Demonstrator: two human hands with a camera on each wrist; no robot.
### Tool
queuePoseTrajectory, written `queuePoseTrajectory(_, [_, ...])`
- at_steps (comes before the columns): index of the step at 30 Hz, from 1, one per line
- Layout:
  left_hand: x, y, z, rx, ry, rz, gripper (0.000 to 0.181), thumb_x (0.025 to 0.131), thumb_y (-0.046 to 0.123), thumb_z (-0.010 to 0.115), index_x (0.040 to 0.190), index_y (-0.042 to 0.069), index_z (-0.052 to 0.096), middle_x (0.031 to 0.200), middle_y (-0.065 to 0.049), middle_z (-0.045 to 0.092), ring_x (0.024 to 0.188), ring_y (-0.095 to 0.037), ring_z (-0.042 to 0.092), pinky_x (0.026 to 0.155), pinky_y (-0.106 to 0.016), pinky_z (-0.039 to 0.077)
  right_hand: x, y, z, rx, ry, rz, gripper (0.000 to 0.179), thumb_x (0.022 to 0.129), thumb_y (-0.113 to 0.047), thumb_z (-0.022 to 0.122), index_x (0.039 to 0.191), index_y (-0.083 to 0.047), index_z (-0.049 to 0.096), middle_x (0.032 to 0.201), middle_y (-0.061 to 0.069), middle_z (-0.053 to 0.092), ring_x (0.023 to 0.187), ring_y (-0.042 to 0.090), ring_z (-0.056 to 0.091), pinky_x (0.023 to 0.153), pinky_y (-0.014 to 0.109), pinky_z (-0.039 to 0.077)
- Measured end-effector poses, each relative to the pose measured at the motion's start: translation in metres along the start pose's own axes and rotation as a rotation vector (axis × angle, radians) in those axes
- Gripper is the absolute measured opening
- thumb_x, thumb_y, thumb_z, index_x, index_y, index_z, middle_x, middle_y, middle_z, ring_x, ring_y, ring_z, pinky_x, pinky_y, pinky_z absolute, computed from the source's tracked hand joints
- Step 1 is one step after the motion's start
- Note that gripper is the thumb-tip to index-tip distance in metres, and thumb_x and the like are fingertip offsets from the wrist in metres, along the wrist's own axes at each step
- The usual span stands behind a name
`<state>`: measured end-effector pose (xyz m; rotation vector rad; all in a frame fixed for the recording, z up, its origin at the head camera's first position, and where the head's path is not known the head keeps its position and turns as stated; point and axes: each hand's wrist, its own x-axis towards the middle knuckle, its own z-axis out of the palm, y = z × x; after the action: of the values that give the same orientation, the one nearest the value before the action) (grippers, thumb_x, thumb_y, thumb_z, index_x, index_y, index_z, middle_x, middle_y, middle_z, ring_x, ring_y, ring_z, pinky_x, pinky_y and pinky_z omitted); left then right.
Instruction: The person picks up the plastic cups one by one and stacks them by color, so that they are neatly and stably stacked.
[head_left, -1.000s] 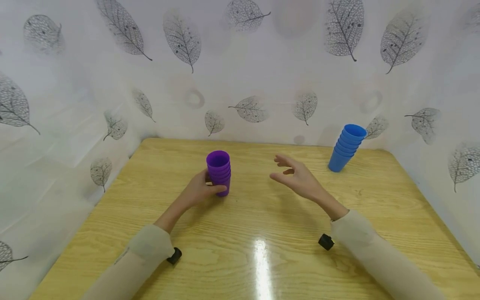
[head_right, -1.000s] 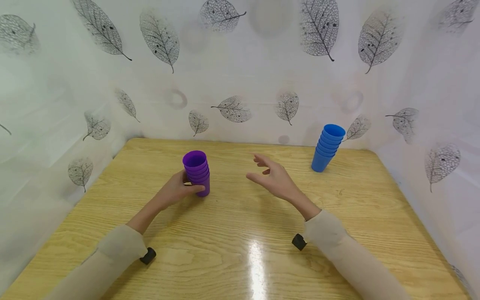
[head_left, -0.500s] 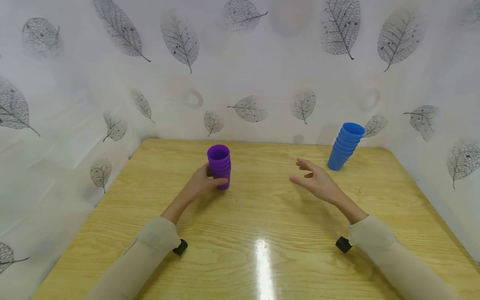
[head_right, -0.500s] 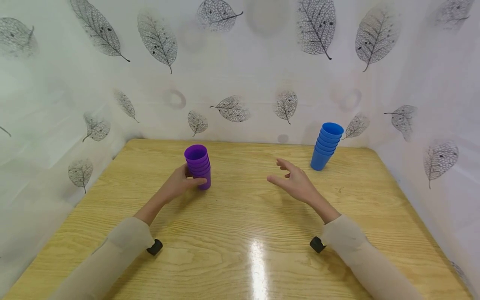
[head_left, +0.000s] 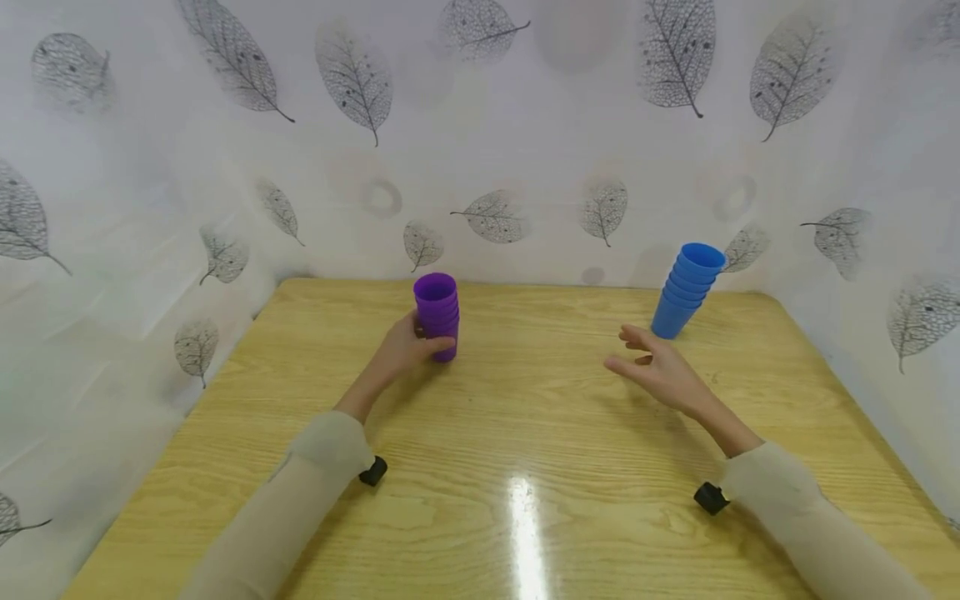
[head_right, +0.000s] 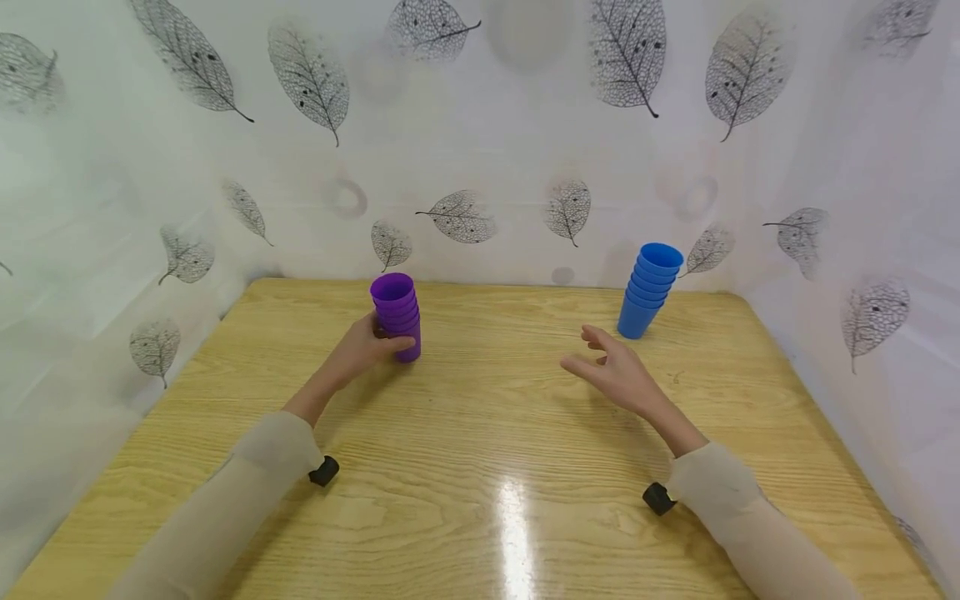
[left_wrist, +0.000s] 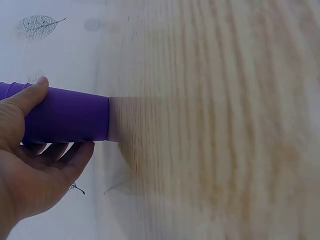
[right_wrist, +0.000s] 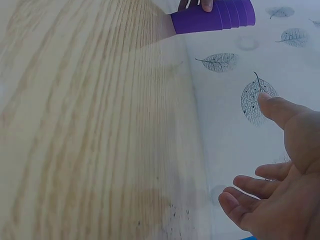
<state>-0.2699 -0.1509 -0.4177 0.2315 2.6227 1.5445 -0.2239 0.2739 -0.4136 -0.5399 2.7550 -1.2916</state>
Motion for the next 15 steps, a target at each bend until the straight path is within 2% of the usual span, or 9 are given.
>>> queuePoseTrajectory(9, [0.018, 0.001, 0.006, -0.004, 0.055, -0.024, 0.075, 0.092, 0.027, 0.08, 0.15, -0.004, 0.042, 0.144, -0.026, 0.055, 0.131, -0.039, 0.055, 0.113, -0.051, 0.044, -0.01, 0.007, -0.011, -0.037, 0.006, 0.037, 0.079, 0.103, -0.033, 0.065, 0.159, 0.006, 0.026, 0.155, 0.034, 0.038, 0.137, 0.051, 0.043, 0.106, 0.064, 0.044])
queuePoseTrajectory(15, [0.02, 0.003, 0.006, 0.054, 0.056, -0.02, 0.076, 0.092, 0.031, 0.08, 0.149, -0.003, 0.044, 0.143, -0.025, 0.056, 0.132, -0.039, 0.054, 0.113, -0.051, 0.044, -0.02, 0.014, -0.022, -0.087, 0.0, 0.081, 0.081, 0.103, -0.037, 0.064, 0.16, 0.004, 0.025, 0.157, 0.034, 0.035, 0.132, 0.057, 0.046, 0.1, 0.066, 0.047])
